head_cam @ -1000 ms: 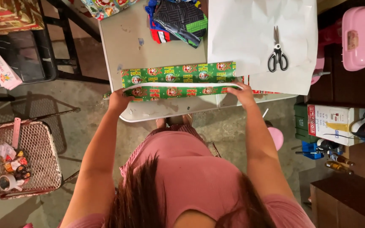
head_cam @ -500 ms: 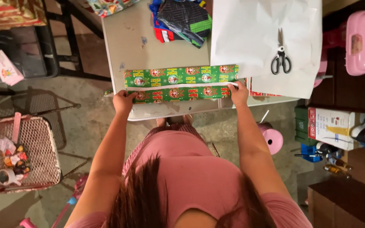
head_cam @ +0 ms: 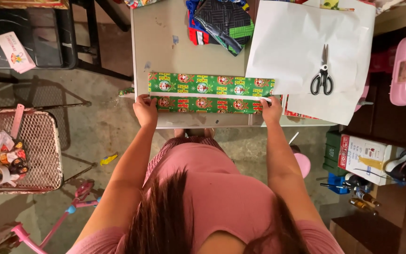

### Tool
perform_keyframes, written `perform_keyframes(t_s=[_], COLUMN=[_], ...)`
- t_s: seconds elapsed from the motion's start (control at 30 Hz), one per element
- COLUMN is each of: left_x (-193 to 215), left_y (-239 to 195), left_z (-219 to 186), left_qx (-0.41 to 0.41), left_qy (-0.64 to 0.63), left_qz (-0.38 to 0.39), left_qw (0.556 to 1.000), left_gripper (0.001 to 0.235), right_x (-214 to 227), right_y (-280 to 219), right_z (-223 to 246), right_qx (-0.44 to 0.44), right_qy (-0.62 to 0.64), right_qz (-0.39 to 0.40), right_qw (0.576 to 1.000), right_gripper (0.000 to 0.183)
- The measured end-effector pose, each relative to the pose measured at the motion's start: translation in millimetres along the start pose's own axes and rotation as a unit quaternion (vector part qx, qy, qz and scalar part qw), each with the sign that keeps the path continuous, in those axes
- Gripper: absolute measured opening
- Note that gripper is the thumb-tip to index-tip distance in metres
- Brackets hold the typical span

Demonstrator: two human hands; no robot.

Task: Wrapping various items in decorative paper using tape and scissors on a low surface.

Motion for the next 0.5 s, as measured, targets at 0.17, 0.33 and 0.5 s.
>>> perform_keyframes(t_s=[0.17, 0.33, 0.5], left_x=[-0.6, 4.0, 2.9], left_y=[-1.3, -3.2, -1.8], left_z=[1.9, -2.0, 0.5], left_qx=[0.002, -0.009, -0.02], left_qy=[-0.004, -0.007, -0.008], left_qz=[-0.021, -0.034, -0.037], left_qw=[1.0, 0.999, 0.999], left_gripper=[0.032, 0.031, 0.031], right_x=[-2.1, -1.0, -0.4], right_y=[1.0, 2.0, 1.3], right_z=[-2.8, 0.1, 1.5], right_qx=[-0.014, -0.024, -0.038], right_qy=[-0.007, -0.01, -0.021], right_qz=[0.013, 0.026, 0.045], right_qw=[1.0, 0.999, 0.998], right_gripper=[0.032, 0.033, 0.035])
Point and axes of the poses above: each hand's wrist, its own y-axis towards the middle knuckle, its own x-axis out of the back of the hand, z = x × y, the point moved 6 cm from there along y, towards the middle knuckle, and after that the axes turned 3 degrees about -z, right-handed, at the moved point
